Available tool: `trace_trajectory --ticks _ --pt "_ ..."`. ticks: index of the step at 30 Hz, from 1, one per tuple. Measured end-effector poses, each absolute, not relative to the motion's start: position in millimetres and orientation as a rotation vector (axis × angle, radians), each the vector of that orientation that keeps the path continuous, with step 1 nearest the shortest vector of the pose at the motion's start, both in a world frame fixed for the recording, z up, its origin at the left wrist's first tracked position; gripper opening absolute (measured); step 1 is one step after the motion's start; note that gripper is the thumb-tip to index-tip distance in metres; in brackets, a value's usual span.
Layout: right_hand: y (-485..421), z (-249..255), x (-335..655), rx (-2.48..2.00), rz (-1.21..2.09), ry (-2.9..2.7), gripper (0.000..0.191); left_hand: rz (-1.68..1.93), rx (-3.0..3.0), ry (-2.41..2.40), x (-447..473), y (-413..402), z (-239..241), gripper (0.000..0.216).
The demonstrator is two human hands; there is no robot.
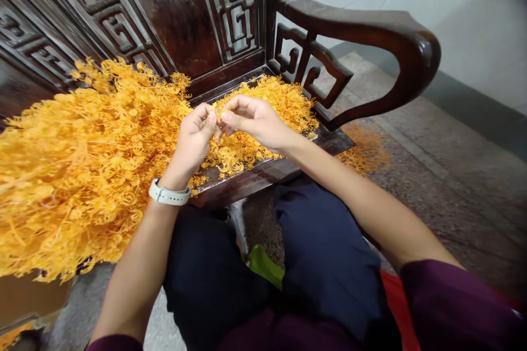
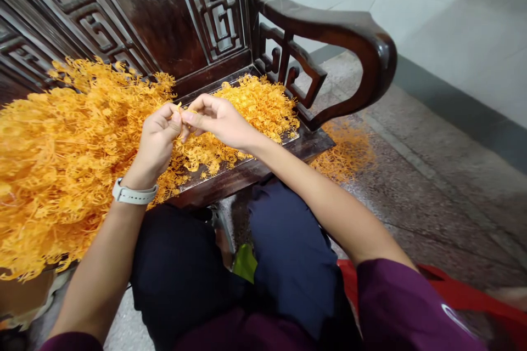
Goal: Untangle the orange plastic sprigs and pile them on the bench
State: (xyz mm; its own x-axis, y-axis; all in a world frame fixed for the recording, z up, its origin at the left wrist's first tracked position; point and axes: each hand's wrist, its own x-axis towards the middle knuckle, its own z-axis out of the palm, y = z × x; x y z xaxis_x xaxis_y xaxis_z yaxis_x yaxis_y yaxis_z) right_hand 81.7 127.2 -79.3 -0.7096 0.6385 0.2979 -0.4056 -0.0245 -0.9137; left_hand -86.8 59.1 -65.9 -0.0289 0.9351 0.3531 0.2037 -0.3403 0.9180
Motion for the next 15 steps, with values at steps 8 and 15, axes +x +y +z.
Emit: trace_trajectory --ticks 8,15 --pt "135 -93 76 -0.145 1.728 -1.489 0.045 1.346 1.607 1.147 -81 59 -63 0.042" --pt "126 -87 78 -0.081 1.940 -1.417 0.031 1.303 1.420 0.963 -78 53 -55 0.027"
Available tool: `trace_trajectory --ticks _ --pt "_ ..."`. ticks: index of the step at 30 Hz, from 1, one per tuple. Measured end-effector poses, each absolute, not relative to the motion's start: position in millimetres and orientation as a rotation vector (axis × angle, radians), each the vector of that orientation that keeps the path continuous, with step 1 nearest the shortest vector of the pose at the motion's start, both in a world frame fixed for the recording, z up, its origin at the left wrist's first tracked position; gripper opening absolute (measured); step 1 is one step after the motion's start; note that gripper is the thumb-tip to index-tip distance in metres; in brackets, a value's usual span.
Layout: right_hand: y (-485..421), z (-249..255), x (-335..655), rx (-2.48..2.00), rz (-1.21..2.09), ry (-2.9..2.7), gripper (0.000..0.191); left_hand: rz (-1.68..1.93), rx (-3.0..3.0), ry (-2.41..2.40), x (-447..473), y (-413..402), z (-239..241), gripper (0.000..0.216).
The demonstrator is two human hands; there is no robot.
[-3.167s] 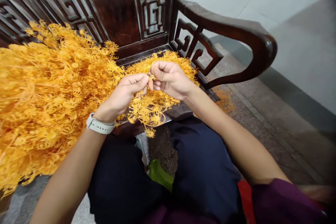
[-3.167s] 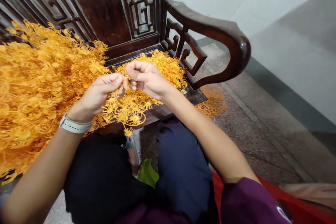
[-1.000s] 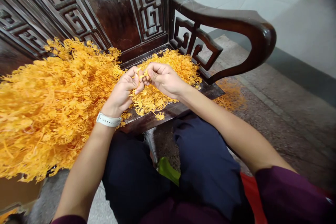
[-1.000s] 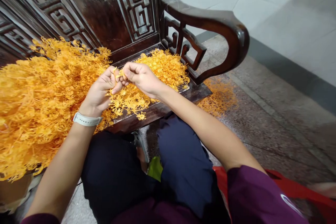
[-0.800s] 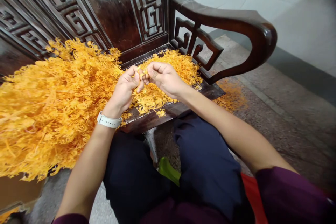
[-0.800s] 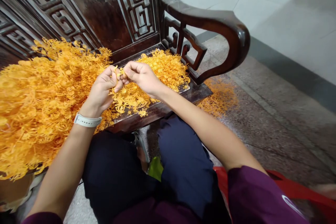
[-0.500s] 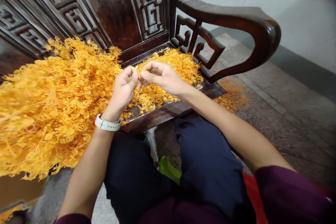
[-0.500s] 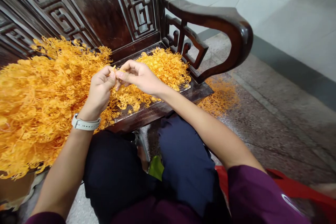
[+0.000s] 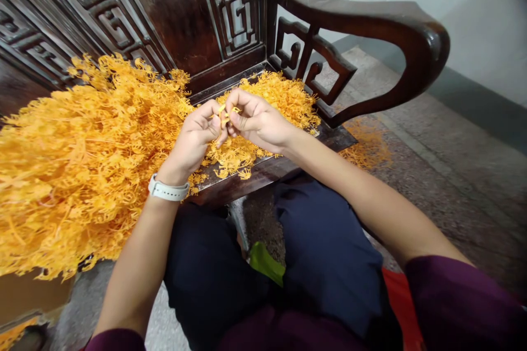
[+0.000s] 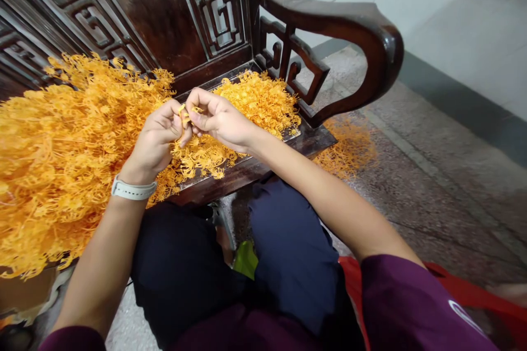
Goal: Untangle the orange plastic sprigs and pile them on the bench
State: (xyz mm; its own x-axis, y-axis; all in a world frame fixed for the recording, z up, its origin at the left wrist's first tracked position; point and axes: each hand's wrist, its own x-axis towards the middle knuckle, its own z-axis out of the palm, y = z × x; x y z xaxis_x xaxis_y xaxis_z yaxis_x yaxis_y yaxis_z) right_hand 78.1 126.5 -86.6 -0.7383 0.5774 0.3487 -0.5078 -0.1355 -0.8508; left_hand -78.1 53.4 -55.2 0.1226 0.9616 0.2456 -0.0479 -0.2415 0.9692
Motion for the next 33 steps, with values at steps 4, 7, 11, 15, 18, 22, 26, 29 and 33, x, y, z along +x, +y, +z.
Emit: trace_trajectory --ticks 4,7,11,15,18,22,26,29,33 --pt "127 -86 79 -0.005 1.997 -1.394 0.031 1.283 1.385 0.940 -74 49 -49 0.025" --pt "127 -87 79 0.029 2.034 -1.359 0.033 1.268 1.346 0.929 -73 47 -48 0.027" --pt "126 -82 84 0.108 2.084 -1.268 0.035 1.274 1.321 0.883 -76 46 -46 0.031" --pt "124 -71 92 0.131 2.065 -1.199 0.035 1.417 1.310 0.869 -78 44 -42 0.032" --pt "125 -68 93 -0.031 1.986 -1.254 0.036 1.421 1.306 0.971 -77 45 -42 0.026" --pt "140 -85 89 -0.378 1.784 -1.295 0.039 1.413 1.280 1.143 -80 51 -49 0.021" --pt "161 -115 88 -0.683 1.696 -1.385 0.038 1.481 1.262 1.192 -86 57 -59 0.019" --pt "164 -124 89 -0.768 1.603 -1.481 0.035 1.506 1.244 1.161 -90 57 -60 0.019" --pt "150 -106 90 -0.644 1.440 -1.569 0.022 1.452 1.157 1.132 -90 54 -57 0.018"
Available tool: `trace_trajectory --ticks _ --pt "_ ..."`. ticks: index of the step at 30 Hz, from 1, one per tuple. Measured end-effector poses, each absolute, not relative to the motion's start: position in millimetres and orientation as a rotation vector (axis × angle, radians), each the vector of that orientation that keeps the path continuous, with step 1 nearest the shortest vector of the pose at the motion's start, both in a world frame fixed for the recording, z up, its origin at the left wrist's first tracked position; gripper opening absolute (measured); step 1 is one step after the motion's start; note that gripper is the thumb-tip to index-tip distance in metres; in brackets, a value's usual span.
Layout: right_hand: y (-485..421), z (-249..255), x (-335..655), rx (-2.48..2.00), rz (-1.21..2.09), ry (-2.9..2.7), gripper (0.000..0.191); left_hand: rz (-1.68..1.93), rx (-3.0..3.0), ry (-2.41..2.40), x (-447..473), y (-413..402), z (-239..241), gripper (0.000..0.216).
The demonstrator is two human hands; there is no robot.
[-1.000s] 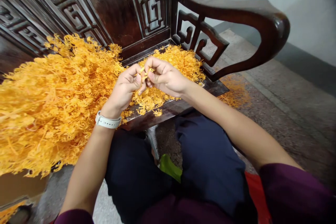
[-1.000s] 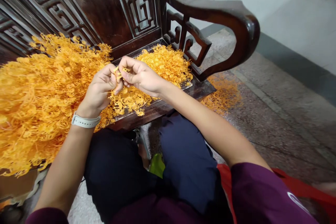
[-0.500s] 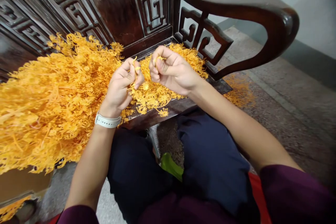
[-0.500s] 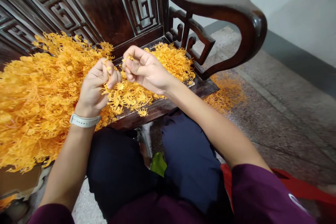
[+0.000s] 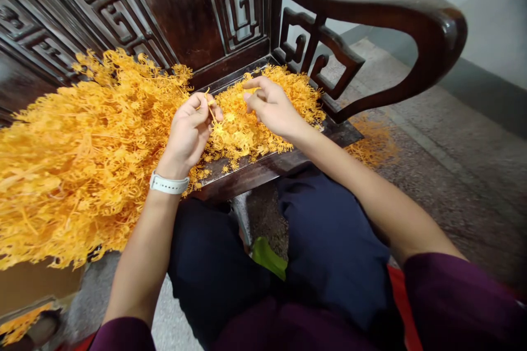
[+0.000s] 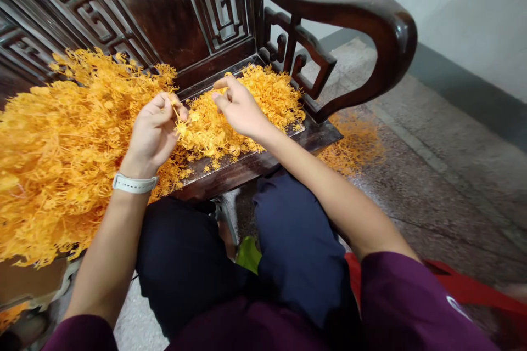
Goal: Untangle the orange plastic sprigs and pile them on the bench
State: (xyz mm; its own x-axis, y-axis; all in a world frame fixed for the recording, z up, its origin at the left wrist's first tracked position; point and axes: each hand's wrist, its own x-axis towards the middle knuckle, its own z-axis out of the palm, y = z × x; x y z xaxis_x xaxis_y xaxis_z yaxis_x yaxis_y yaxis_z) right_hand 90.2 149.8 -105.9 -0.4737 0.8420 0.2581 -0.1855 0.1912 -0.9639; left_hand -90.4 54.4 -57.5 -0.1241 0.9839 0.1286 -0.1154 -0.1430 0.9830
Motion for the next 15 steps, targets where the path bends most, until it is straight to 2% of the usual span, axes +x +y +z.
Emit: trace_trajectory --ticks 5,9,15 --pt "131 -81 92 -0.420 1.476 -1.802 0.049 1.460 1.179 1.089 -90 53 -57 0.016" --pt "131 -86 90 -0.364 1.493 -1.813 0.050 1.482 1.188 1.109 -89 52 -60 0.016" --pt "133 -88 89 -0.259 1.599 -1.697 0.048 1.485 1.256 1.144 -79 50 -61 0.042"
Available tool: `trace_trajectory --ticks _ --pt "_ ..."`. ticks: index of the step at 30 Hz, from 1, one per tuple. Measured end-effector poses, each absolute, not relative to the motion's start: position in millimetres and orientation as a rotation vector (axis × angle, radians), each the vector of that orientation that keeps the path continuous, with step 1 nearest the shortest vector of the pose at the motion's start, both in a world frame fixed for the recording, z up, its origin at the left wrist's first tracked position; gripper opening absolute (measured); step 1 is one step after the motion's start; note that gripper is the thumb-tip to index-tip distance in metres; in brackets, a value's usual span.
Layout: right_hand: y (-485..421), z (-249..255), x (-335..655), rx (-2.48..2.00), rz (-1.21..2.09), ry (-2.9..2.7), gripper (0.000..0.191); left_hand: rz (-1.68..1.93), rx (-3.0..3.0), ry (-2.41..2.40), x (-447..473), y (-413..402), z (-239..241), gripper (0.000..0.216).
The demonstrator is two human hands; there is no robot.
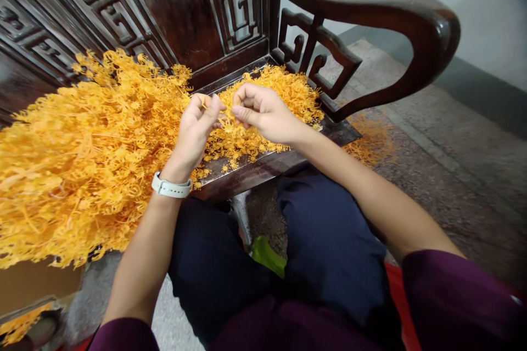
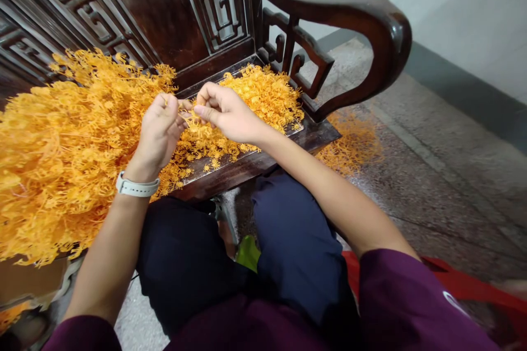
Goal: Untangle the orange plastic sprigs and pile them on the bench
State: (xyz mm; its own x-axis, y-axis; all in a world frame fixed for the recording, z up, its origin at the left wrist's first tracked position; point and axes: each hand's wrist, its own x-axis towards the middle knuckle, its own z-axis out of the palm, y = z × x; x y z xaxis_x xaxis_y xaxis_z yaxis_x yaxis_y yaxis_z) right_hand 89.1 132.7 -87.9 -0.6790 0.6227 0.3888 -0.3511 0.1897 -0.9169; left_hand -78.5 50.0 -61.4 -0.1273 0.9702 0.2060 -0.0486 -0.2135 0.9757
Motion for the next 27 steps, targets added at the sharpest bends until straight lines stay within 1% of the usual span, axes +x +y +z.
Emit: trace_trajectory --ticks 3,5,13,19,23,27 --pt "132 -85 91 -0.282 1.598 -1.644 0.048 1.450 1.289 1.137 -76 51 -62 0.054" --pt "133 -84 92 -0.332 1.569 -1.605 0.048 1.417 1.284 1.151 -78 51 -62 0.055" --pt "131 -83 93 -0.382 1.615 -1.538 0.043 1.353 1.298 1.145 -80 49 -59 0.038" --pt "126 -78 93 -0.333 1.656 -1.552 0.042 1.411 1.325 1.184 -77 48 -57 0.021" --pt "125 -79 92 -0.248 1.718 -1.527 0.045 1.445 1.276 1.144 -74 47 -53 0.024" --pt "122 -76 93 -0.149 1.838 -1.471 0.050 1.385 1.161 1.072 -68 43 -44 0.028"
